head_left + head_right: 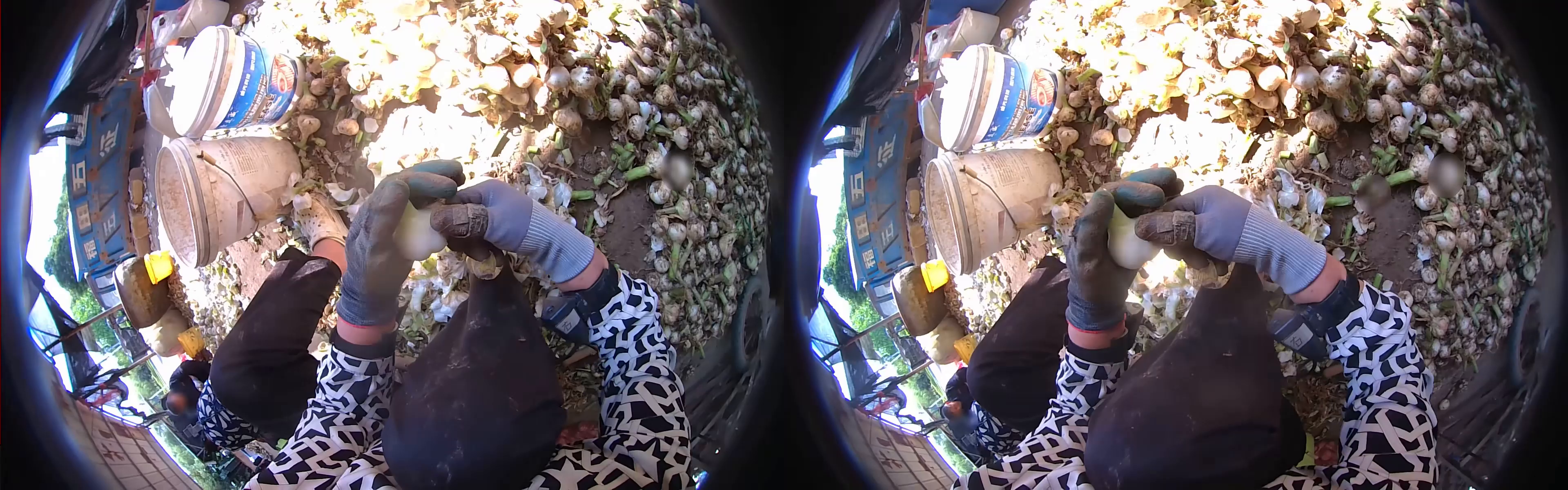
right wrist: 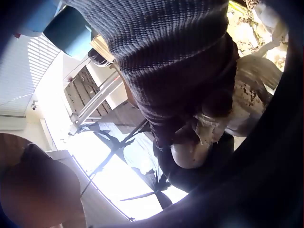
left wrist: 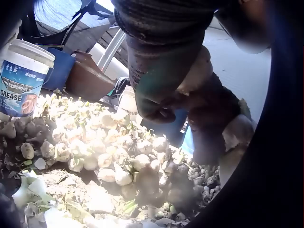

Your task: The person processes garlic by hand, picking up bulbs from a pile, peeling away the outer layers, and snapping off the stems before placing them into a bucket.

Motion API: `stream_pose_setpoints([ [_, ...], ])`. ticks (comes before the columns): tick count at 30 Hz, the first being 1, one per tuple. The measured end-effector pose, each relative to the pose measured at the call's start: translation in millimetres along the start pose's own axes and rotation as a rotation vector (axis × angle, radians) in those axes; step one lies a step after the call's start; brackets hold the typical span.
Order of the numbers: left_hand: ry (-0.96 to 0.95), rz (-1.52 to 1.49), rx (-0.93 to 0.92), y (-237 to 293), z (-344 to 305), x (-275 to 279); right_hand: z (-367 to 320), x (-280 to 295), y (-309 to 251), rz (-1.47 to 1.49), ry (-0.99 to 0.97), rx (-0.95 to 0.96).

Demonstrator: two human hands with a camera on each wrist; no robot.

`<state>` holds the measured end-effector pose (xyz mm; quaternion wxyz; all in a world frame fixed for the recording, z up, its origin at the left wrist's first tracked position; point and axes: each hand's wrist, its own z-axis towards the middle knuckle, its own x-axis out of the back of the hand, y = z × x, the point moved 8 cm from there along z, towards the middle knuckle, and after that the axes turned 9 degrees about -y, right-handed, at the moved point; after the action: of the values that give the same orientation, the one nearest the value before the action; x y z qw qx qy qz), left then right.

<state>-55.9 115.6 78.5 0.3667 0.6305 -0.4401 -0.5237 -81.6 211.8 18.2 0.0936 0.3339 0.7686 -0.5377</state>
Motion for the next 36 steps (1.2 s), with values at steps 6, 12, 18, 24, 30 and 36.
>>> stream_pose_setpoints([
  [6,-0.010,0.269,-0.005,6,-1,5,-2,0,15,0.110,-0.033,-0.101],
  [12,0.025,0.131,-0.193,-8,-3,11,-10,6,22,0.068,0.027,-0.001],
  [18,0.185,-1.033,-0.087,-29,2,35,-27,-5,41,-0.196,-0.069,-0.188],
  [24,0.338,-1.095,-0.097,-34,-5,67,-5,-2,34,-0.593,-0.039,0.261],
  [30,0.211,-0.979,-0.699,130,-55,219,-43,87,67,-1.168,0.271,-0.399],
  [36,0.431,-0.662,-0.179,37,-29,167,-89,234,46,-1.087,1.221,-0.170],
])
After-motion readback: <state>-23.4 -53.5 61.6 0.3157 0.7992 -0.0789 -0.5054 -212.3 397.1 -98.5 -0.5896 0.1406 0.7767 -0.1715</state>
